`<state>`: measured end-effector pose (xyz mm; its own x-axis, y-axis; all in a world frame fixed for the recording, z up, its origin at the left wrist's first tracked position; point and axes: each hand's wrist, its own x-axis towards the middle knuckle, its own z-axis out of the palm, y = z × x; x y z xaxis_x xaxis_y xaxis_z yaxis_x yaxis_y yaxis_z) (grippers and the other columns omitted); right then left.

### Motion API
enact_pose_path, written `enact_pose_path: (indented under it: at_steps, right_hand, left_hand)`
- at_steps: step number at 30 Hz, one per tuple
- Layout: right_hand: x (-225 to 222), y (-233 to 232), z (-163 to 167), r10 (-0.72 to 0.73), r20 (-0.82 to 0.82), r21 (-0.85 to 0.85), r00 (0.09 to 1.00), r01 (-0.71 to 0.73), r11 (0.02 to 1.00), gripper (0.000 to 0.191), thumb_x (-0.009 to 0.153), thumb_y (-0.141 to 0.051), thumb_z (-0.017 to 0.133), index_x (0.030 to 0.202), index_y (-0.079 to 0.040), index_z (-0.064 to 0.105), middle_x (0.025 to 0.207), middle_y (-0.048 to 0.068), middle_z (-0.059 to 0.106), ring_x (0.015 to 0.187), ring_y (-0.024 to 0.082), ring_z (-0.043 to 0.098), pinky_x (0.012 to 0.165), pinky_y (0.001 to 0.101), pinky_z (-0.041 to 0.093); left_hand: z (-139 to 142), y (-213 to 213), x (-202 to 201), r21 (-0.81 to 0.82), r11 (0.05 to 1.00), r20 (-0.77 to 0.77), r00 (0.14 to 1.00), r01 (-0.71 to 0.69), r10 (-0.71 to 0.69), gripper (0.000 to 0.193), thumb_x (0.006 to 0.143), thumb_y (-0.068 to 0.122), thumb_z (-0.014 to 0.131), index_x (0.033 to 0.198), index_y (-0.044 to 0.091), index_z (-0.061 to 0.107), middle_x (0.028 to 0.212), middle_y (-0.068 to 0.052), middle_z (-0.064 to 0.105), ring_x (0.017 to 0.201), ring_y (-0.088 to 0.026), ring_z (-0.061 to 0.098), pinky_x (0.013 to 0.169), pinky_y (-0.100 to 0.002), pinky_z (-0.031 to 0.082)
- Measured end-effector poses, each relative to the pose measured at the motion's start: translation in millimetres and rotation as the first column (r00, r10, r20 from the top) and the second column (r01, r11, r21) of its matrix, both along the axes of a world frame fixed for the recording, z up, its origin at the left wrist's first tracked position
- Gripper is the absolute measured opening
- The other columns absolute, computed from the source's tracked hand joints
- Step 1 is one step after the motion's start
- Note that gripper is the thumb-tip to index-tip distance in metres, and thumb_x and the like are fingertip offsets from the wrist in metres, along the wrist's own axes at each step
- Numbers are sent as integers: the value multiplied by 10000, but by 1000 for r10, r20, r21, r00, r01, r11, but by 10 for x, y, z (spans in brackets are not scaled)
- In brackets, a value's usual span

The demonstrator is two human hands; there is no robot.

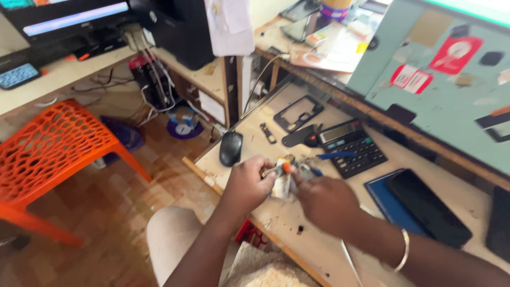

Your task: The person sits at a repair bench working on a disassembled smartphone. They use blue-handled pliers to grip and pull at the phone's internal components, then switch to an orange pry tool to lift and work on the exposed board and parts, handling small screws and components on the desk.

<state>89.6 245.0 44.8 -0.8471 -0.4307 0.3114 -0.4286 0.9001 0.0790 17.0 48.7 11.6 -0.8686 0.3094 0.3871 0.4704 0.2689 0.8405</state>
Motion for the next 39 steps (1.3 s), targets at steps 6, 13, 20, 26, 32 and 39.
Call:
enact_pose_path:
  at_steps: [6, 13, 20, 26, 32, 39]
  right_hand:
    - [2, -75, 41, -230, 168, 30, 959, 228, 973, 486, 913, -266, 578, 1375, -131, 647, 670, 86, 693, 555, 290, 672, 510, 436, 551]
    - [-26, -75, 82, -210, 160, -48, 965, 220, 974, 445, 895, -203, 573, 1326, -141, 663, 701, 91, 713, 605, 292, 687, 532, 452, 543]
    - [-10, -84, 51, -204, 152, -54, 967, 214, 975, 510, 865, -227, 594, 1365, -140, 646, 647, 104, 699, 551, 307, 674, 524, 464, 544]
    - [-21, -92, 77, -180, 189, -15, 965, 186, 982, 456, 903, -220, 580, 1350, -177, 654, 642, 104, 699, 584, 299, 683, 561, 467, 552]
    - [-35, -74, 82, -227, 298, -51, 927, 253, 966, 506, 865, -210, 597, 1368, -207, 655, 682, 98, 707, 599, 310, 686, 576, 470, 549]
    - [-74, -56, 100, -168, 203, -149, 965, 200, 968, 485, 861, -151, 583, 1341, -116, 640, 721, 84, 716, 607, 311, 690, 527, 467, 537]
  left_hand:
    - [-28, -48, 0, -22, 1000, 194, 981, 1, 3, 219, 811, 176, 719, 974, 30, 717, 737, -157, 726, 647, -267, 748, 624, -367, 571]
    - [-16, -70, -3, -60, 998, 120, 993, -12, 19, 212, 819, 164, 725, 977, 23, 720, 737, -171, 711, 639, -284, 717, 615, -371, 553]
    - [-45, -79, -10, -54, 998, 52, 999, -11, 13, 209, 821, 158, 726, 981, 23, 724, 773, -172, 721, 660, -285, 715, 627, -366, 558]
    - [-81, -84, -41, -37, 999, 70, 997, -19, 21, 207, 825, 165, 727, 972, 20, 720, 777, -167, 725, 649, -285, 720, 633, -367, 564]
    - [-124, -74, -46, -27, 1000, 74, 997, -6, 8, 216, 821, 164, 734, 984, 22, 723, 793, -171, 730, 686, -286, 738, 644, -368, 571]
    - [-92, -77, -41, -69, 998, 91, 996, -9, 15, 216, 825, 159, 735, 993, 24, 727, 776, -176, 724, 680, -297, 728, 637, -371, 561]
